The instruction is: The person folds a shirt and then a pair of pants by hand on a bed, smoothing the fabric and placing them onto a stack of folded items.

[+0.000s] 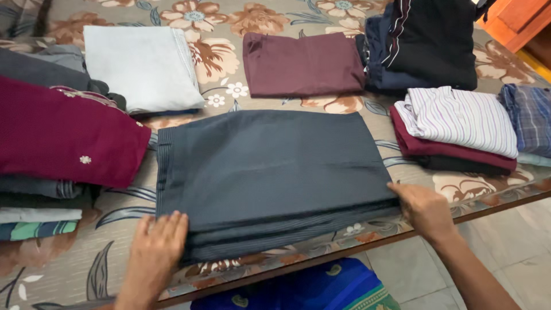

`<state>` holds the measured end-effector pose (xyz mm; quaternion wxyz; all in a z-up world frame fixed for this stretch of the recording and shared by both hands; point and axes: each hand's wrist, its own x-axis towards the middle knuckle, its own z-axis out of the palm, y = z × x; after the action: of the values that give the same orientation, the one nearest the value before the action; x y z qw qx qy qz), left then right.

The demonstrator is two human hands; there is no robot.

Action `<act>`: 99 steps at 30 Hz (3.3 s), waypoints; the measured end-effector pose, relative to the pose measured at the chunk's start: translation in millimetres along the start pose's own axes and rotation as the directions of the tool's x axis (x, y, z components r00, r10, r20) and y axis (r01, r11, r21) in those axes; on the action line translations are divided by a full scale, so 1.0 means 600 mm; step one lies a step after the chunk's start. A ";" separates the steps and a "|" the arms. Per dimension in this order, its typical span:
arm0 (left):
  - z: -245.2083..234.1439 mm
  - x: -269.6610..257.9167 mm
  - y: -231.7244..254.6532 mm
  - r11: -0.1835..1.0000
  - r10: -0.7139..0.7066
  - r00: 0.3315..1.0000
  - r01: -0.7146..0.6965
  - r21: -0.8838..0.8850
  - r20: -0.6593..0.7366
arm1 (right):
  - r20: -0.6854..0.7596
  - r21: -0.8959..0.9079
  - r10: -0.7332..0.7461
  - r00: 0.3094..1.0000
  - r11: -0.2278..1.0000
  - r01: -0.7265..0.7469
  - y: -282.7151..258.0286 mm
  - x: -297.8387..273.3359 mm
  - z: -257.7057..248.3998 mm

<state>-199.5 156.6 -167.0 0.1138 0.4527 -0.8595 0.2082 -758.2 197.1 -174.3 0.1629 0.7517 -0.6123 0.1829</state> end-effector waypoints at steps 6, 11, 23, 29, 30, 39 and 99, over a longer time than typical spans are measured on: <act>-0.030 -0.004 0.032 0.996 -0.089 0.975 0.085 0.029 0.203 | 0.116 0.080 -0.007 0.993 0.997 -0.002 0.013 -0.006 -0.005; -0.052 0.059 0.024 0.953 -0.191 0.943 0.245 -0.180 0.272 | 0.567 -0.133 0.024 0.823 0.989 0.062 -0.050 0.067 -0.083; 0.193 0.208 0.042 0.804 -0.389 0.891 0.452 -0.386 0.233 | 0.280 0.423 -0.272 0.921 0.896 0.136 -0.314 0.233 0.154; 0.182 0.190 0.034 0.847 -0.453 0.879 0.476 -0.237 0.147 | 0.381 -0.012 0.316 0.869 0.942 -0.337 -0.016 0.202 0.167; 0.180 0.187 0.040 0.861 -0.452 0.885 0.466 -0.203 0.113 | 0.382 -0.019 0.317 0.868 0.942 -0.336 -0.015 0.205 0.166; 0.177 0.183 0.043 0.849 -0.462 0.878 0.479 -0.223 0.124 | 0.421 0.334 -0.270 0.866 0.934 0.129 -0.345 0.274 0.148; 0.192 0.177 0.061 0.854 -0.504 0.856 0.514 -0.082 0.117 | 0.381 -0.056 0.475 0.793 0.868 -0.493 -0.091 0.220 0.132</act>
<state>-290.6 44.0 -237.9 0.1505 0.6658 -0.7236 0.1021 -674.6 56.8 -182.8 -0.0293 0.5947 -0.7992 0.0822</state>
